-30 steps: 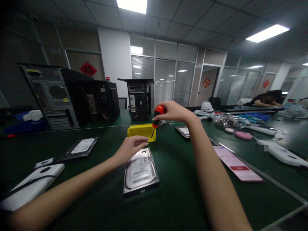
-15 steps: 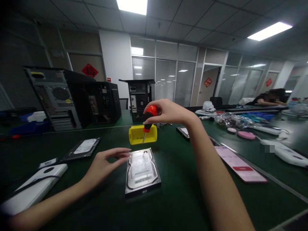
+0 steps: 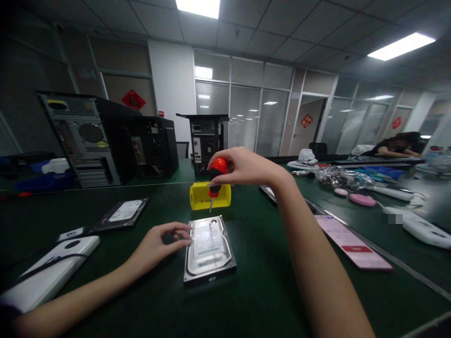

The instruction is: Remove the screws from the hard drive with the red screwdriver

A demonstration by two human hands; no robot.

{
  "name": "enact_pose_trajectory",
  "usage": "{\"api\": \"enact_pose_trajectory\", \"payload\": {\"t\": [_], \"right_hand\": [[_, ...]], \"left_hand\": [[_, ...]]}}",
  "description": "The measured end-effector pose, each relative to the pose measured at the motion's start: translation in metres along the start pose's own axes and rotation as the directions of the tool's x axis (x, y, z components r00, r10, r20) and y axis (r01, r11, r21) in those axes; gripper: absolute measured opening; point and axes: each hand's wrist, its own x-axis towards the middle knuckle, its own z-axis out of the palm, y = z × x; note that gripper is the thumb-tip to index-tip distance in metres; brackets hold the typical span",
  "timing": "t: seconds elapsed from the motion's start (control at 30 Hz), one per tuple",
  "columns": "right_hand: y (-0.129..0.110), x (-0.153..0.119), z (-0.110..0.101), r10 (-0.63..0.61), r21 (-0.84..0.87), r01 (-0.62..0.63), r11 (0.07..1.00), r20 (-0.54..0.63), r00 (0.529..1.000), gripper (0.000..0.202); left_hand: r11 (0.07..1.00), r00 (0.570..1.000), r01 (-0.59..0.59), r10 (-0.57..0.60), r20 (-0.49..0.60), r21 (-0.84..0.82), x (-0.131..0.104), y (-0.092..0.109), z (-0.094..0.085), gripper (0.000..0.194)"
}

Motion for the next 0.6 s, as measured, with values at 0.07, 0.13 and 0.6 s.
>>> {"api": "enact_pose_trajectory", "payload": {"t": [0.07, 0.13, 0.6], "right_hand": [[-0.0003, -0.0001, 0.0, 0.002, 0.001, -0.002, 1.0, 0.006, 1.0, 0.042], [-0.0005, 0.0002, 0.0002, -0.004, 0.002, 0.004, 1.0, 0.002, 1.0, 0.041], [-0.0014, 0.0017, 0.0023, -0.033, -0.013, 0.033, 0.999, 0.006, 0.999, 0.041]], "left_hand": [[0.998, 0.998, 0.054, -0.054, 0.018, -0.029, 0.0014, -0.0008, 0.0003, 0.032], [0.991, 0.993, 0.113, -0.11, 0.04, -0.077, 0.0023, -0.0012, 0.001, 0.034], [0.941, 0.977, 0.206, -0.181, 0.115, -0.268, 0.0015, -0.0012, 0.0054, 0.034]]}}
